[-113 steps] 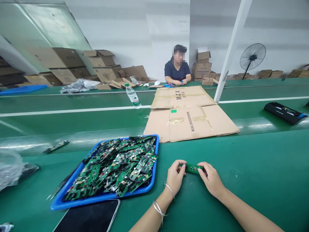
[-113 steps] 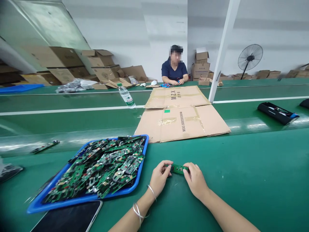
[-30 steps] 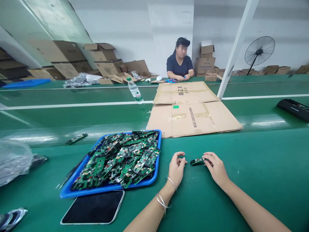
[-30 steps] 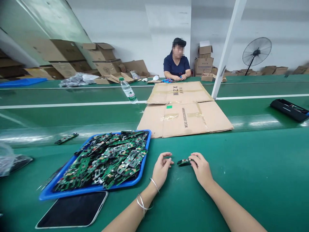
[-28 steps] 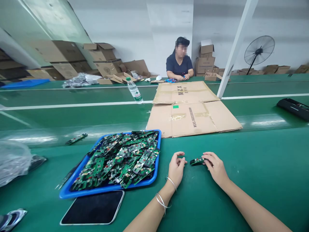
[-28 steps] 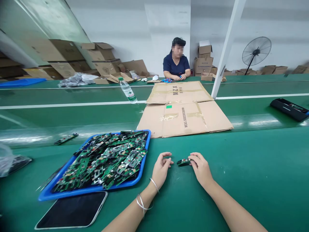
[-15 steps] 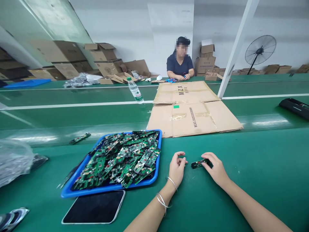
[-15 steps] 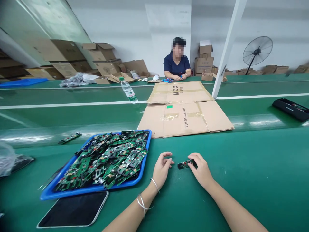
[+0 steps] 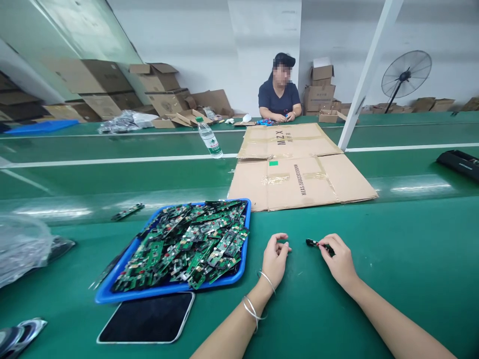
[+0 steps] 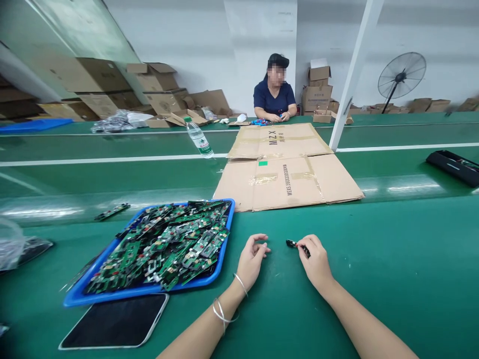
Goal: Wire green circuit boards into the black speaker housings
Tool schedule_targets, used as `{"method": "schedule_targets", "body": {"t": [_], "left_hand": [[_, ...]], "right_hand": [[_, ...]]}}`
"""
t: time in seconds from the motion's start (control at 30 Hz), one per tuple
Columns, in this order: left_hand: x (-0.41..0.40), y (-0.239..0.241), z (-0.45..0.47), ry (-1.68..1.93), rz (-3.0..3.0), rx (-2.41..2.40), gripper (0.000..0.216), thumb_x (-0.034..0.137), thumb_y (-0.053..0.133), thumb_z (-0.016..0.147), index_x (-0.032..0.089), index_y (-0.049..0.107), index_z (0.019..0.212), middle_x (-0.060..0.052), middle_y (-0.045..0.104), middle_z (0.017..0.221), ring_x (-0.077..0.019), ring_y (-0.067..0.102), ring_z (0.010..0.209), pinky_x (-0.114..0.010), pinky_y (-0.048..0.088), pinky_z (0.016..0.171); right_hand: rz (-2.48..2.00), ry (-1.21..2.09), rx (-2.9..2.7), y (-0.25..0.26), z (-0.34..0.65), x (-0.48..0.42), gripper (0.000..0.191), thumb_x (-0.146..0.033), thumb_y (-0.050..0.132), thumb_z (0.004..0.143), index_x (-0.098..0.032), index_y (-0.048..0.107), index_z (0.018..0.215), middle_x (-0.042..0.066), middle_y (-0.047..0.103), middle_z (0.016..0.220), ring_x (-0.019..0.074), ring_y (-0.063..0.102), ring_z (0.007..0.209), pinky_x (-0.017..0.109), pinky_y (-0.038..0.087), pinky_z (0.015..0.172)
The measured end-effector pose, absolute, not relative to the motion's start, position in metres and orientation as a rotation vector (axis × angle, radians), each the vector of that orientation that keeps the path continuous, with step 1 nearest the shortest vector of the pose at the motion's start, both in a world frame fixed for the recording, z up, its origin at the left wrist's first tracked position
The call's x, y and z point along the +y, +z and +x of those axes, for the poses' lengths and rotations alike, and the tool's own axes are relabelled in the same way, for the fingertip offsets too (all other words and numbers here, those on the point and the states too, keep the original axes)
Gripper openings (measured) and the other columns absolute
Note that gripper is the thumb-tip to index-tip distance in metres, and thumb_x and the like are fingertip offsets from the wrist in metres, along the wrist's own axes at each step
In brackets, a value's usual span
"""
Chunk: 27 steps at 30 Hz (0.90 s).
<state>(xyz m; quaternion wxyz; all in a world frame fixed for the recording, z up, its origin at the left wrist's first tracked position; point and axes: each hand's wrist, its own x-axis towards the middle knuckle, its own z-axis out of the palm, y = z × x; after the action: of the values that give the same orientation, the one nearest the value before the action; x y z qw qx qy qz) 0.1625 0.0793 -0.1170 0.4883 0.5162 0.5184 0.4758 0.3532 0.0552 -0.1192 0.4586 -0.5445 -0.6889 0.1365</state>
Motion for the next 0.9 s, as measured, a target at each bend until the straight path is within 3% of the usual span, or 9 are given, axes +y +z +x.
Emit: {"method": "schedule_targets", "body": {"t": [0.27,0.47,0.67,0.9], "left_hand": [[0.080,-0.120,0.162,1.152,1.306,1.276,0.020,0.027,0.049,0.079,0.017,0.050,0.096,-0.007,0.060,0.098,-0.0134,0.061,0.068,-0.026,0.047,0.059],[0.080,-0.120,0.162,1.111,1.419,1.291,0.018,0.025,0.046,0.081,0.017,0.051,0.097,-0.006,0.061,0.095,-0.0135,0.061,0.069,-0.027,0.048,0.062],[0.077,-0.116,0.162,0.977,1.679,1.275,0.016,0.021,0.047,0.081,0.019,0.060,0.090,-0.005,0.063,0.089,-0.0154,0.059,0.072,-0.029,0.047,0.066],[0.075,-0.116,0.163,0.849,1.955,1.217,0.017,0.016,0.050,0.077,0.022,0.066,0.079,-0.004,0.064,0.091,-0.0203,0.056,0.089,-0.037,0.044,0.084]], "right_hand": [[-1.124,0.564,-1.894,-0.114,0.344,0.048,0.009,-0.016,0.050,0.086,-0.019,0.058,0.082,0.003,0.056,0.083,0.0135,0.056,0.076,0.024,0.045,0.068],[-1.334,0.438,-1.767,-0.119,0.350,0.053,0.011,-0.017,0.049,0.086,-0.018,0.058,0.080,0.004,0.054,0.082,0.0137,0.054,0.073,0.023,0.044,0.061],[-1.292,0.419,-1.766,-0.115,0.348,0.051,0.010,-0.016,0.047,0.086,-0.018,0.057,0.087,0.004,0.055,0.085,0.0143,0.055,0.079,0.025,0.045,0.068],[-1.249,0.600,-1.905,-0.114,0.340,0.045,0.013,-0.019,0.052,0.084,-0.019,0.056,0.097,0.004,0.058,0.094,0.0161,0.056,0.088,0.028,0.046,0.079]]}}
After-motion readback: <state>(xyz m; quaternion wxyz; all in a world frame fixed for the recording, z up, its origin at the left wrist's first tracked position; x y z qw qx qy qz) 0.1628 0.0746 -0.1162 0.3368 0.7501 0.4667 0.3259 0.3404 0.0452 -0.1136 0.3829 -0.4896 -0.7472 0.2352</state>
